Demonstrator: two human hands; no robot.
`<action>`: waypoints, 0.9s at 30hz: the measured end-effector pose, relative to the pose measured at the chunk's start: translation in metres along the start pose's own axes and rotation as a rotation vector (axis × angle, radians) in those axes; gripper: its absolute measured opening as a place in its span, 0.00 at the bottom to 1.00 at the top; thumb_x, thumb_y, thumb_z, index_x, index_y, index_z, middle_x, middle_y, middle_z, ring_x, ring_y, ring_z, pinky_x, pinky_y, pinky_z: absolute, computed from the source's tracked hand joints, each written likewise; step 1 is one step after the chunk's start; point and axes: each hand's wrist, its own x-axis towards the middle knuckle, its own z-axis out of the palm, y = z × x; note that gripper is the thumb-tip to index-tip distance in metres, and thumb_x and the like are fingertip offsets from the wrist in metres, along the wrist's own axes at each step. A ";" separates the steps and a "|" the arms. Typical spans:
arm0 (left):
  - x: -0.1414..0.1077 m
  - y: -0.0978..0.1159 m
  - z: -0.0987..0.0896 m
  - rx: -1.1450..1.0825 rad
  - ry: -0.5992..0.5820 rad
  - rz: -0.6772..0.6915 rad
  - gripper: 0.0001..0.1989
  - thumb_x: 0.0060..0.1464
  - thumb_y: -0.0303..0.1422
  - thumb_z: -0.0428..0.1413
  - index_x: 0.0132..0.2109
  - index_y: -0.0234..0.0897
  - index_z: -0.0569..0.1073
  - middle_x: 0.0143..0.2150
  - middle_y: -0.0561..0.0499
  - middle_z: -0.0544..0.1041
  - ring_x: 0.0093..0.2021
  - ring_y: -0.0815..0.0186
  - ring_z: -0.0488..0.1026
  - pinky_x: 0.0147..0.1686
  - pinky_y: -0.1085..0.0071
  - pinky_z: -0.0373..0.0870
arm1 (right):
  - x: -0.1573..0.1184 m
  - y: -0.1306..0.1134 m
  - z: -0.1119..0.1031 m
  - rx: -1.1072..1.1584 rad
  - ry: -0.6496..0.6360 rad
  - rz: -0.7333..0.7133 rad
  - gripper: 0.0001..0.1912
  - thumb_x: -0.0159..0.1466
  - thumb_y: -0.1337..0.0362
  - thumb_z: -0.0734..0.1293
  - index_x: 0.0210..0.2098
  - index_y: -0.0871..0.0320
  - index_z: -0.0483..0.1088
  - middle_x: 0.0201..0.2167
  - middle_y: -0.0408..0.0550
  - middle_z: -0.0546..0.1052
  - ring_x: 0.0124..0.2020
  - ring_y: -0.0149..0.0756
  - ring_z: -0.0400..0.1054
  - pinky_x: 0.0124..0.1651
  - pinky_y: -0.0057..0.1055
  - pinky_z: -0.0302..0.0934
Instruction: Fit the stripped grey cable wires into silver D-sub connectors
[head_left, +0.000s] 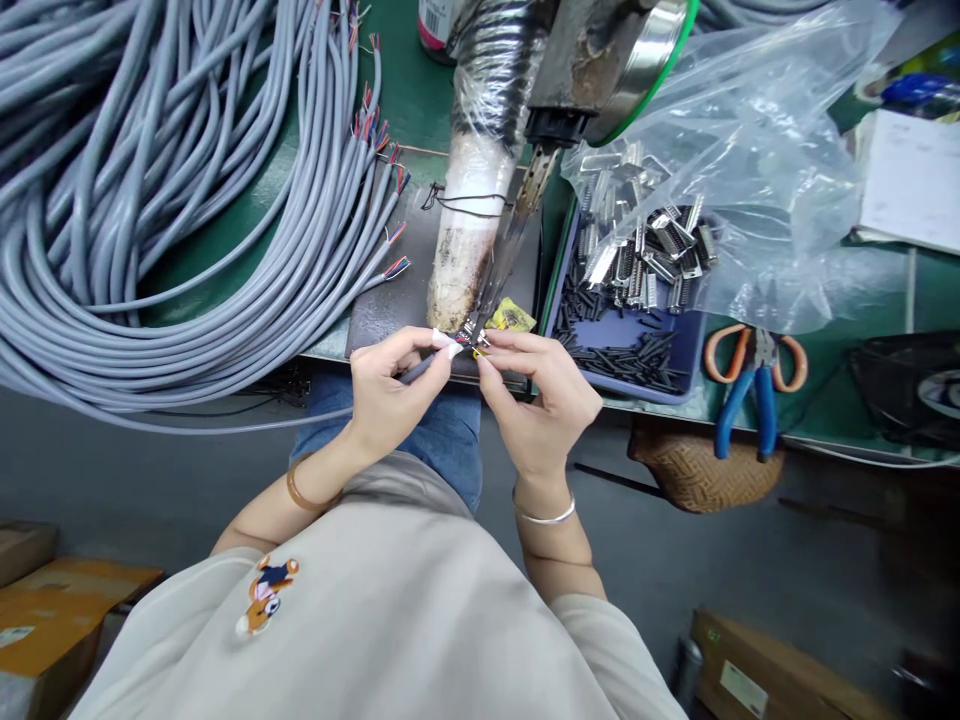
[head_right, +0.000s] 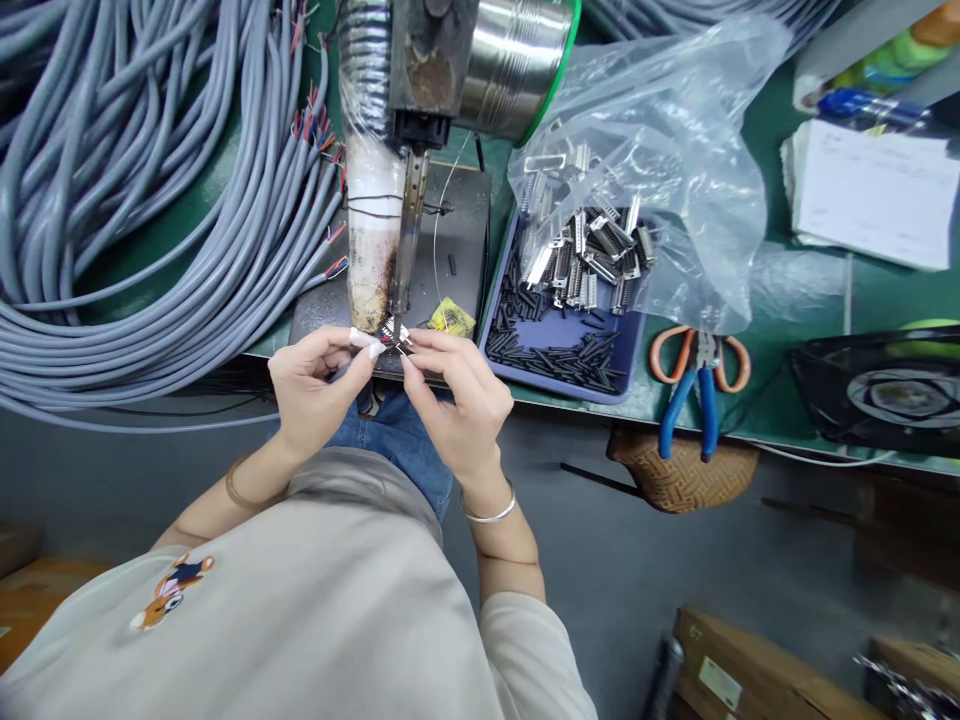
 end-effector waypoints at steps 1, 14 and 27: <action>0.000 0.000 0.000 0.003 0.001 0.016 0.03 0.57 0.29 0.63 0.35 0.35 0.80 0.21 0.58 0.70 0.19 0.78 0.54 0.21 0.77 0.53 | -0.001 0.000 0.000 0.015 0.000 0.002 0.07 0.65 0.72 0.72 0.36 0.53 0.75 0.41 0.46 0.85 0.42 0.37 0.82 0.46 0.37 0.79; -0.003 0.004 0.002 0.035 -0.035 0.073 0.02 0.57 0.26 0.61 0.35 0.36 0.78 0.18 0.63 0.62 0.17 0.78 0.50 0.20 0.77 0.51 | -0.010 0.004 -0.006 0.037 -0.023 0.023 0.07 0.65 0.72 0.71 0.36 0.54 0.72 0.42 0.47 0.85 0.40 0.36 0.82 0.43 0.34 0.80; -0.023 0.001 -0.017 0.049 -0.661 -0.002 0.03 0.60 0.26 0.60 0.39 0.35 0.79 0.29 0.54 0.81 0.22 0.74 0.70 0.25 0.78 0.63 | -0.006 0.010 -0.023 0.083 0.421 0.083 0.02 0.69 0.64 0.70 0.40 0.53 0.72 0.24 0.36 0.78 0.15 0.28 0.69 0.15 0.23 0.57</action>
